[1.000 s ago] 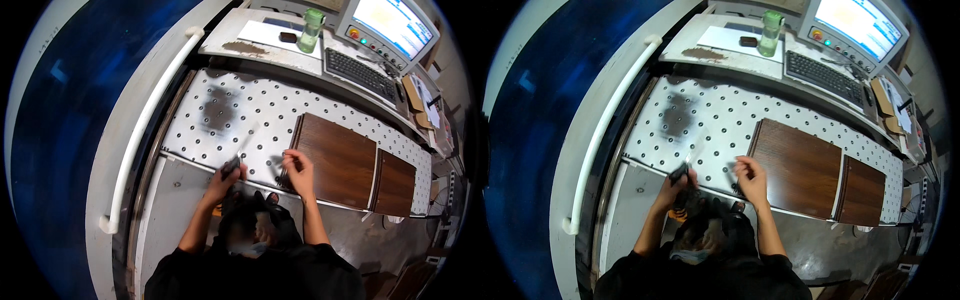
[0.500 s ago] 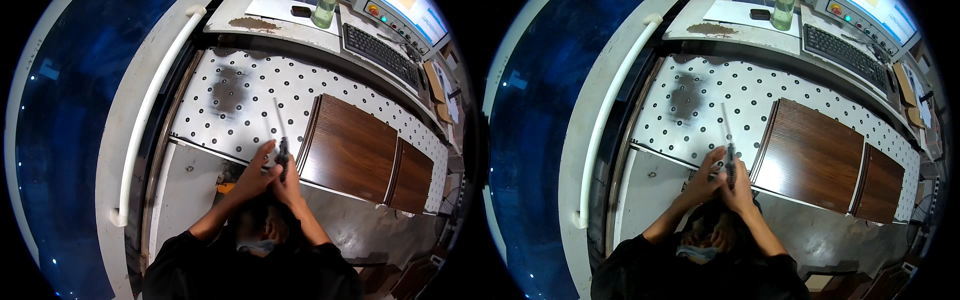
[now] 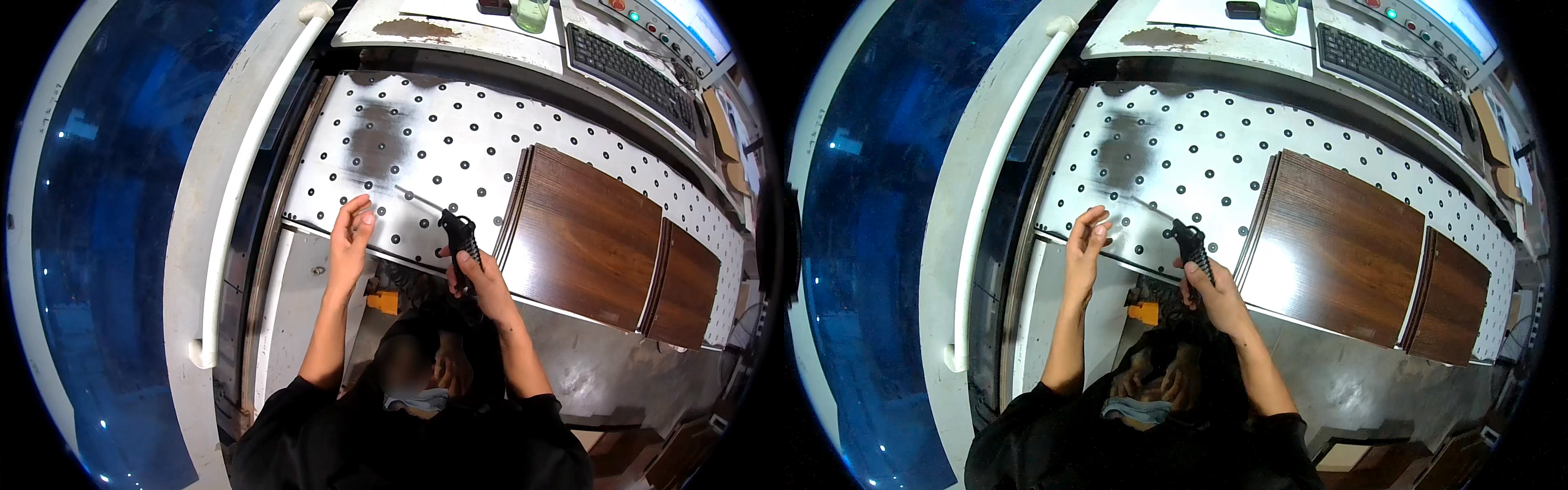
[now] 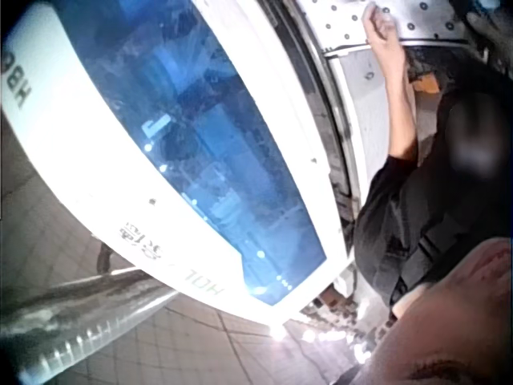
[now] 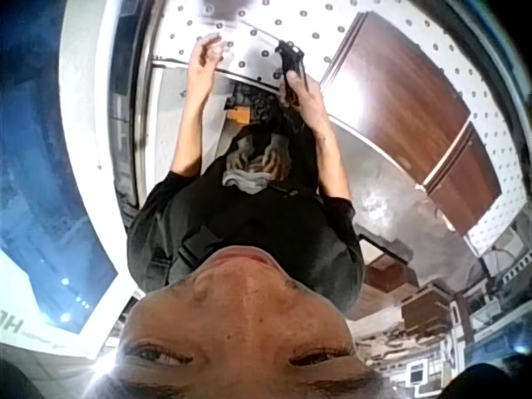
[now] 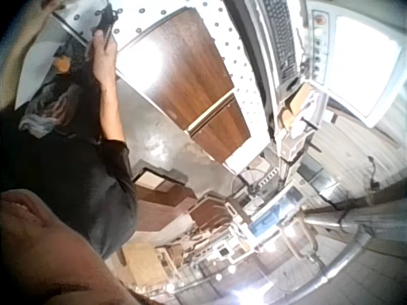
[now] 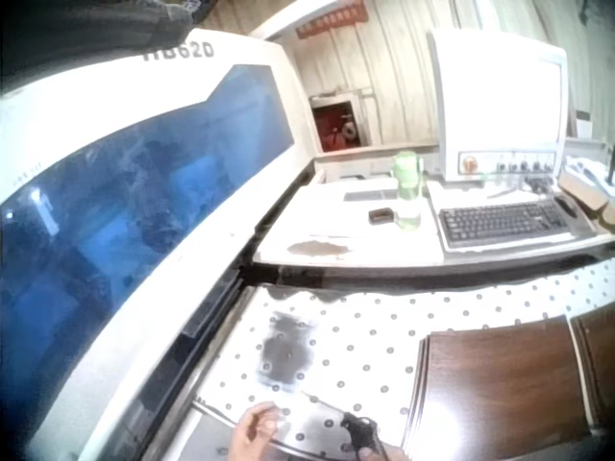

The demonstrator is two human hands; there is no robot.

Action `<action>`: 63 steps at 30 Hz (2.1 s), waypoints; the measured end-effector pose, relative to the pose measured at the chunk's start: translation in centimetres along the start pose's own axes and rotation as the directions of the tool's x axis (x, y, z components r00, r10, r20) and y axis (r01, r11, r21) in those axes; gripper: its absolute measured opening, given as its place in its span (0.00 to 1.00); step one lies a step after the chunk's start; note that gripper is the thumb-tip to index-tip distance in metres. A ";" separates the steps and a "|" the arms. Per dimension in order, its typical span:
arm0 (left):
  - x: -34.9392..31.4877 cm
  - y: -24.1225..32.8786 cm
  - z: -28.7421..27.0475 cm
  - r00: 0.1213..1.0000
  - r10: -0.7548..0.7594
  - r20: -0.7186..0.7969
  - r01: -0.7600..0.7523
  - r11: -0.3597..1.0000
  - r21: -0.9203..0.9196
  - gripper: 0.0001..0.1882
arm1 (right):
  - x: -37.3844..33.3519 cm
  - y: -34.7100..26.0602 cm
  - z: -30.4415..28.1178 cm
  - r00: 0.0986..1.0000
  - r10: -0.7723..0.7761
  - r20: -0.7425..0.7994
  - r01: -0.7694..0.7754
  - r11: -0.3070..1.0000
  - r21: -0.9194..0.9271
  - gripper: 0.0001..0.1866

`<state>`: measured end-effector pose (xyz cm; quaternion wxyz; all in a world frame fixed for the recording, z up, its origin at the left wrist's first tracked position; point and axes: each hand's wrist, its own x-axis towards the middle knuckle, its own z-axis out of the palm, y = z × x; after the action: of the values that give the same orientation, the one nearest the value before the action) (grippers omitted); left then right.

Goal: The person places rectangular wooden panels onto a perforated metal workbench and uses a handheld scanner to scan each panel. The person repeatedly picks up panels, positions them on the table, scans them, and then moves them aside or stacks them. The process is repeated for multiple panels in a continuous workflow.

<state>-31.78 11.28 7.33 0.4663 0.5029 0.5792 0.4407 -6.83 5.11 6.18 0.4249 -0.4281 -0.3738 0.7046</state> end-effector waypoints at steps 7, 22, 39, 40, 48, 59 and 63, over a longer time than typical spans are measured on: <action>1.7 0.1 -2.1 0.941 -0.007 -0.338 0.009 1.000 0.003 0.21 | -1.4 -0.1 -0.7 0.884 0.211 0.416 -0.101 0.957 -0.271 0.17; 2.2 -1.5 -3.6 0.978 -0.060 -0.199 0.034 0.990 -0.134 0.28 | -1.5 -0.7 -0.7 0.952 -0.212 -0.221 0.228 0.973 0.046 0.33; 24.6 -9.3 -5.2 0.892 0.451 0.040 -0.350 0.632 0.692 0.25 | -5.0 -2.7 -1.1 0.993 0.075 -0.088 -0.078 0.997 -0.028 0.22; 25.8 -9.4 -4.7 0.897 0.441 0.039 -0.333 0.612 0.717 0.25 | -5.4 -3.0 -1.0 0.993 0.106 -0.059 -0.109 0.993 -0.054 0.22; 28.7 -11.3 -0.4 0.930 0.346 0.121 -0.262 0.396 0.880 0.32 | -7.7 -3.6 0.2 0.995 0.096 0.040 -0.095 0.995 -0.030 0.24; 13.7 -12.2 6.3 0.864 0.498 0.073 -0.288 0.370 0.883 0.32 | -1.9 -2.8 1.9 0.894 -0.009 -0.448 -0.264 0.797 -0.543 0.26; 5.1 -11.4 7.6 0.885 0.451 0.115 -0.324 0.417 0.849 0.33 | 0.8 -3.8 0.5 0.817 -0.101 -0.567 -0.286 0.784 -0.551 0.26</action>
<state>-26.56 15.46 -5.72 0.0064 0.7544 0.6156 0.2278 -6.44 7.17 9.47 0.3169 -0.7508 -0.4152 0.4044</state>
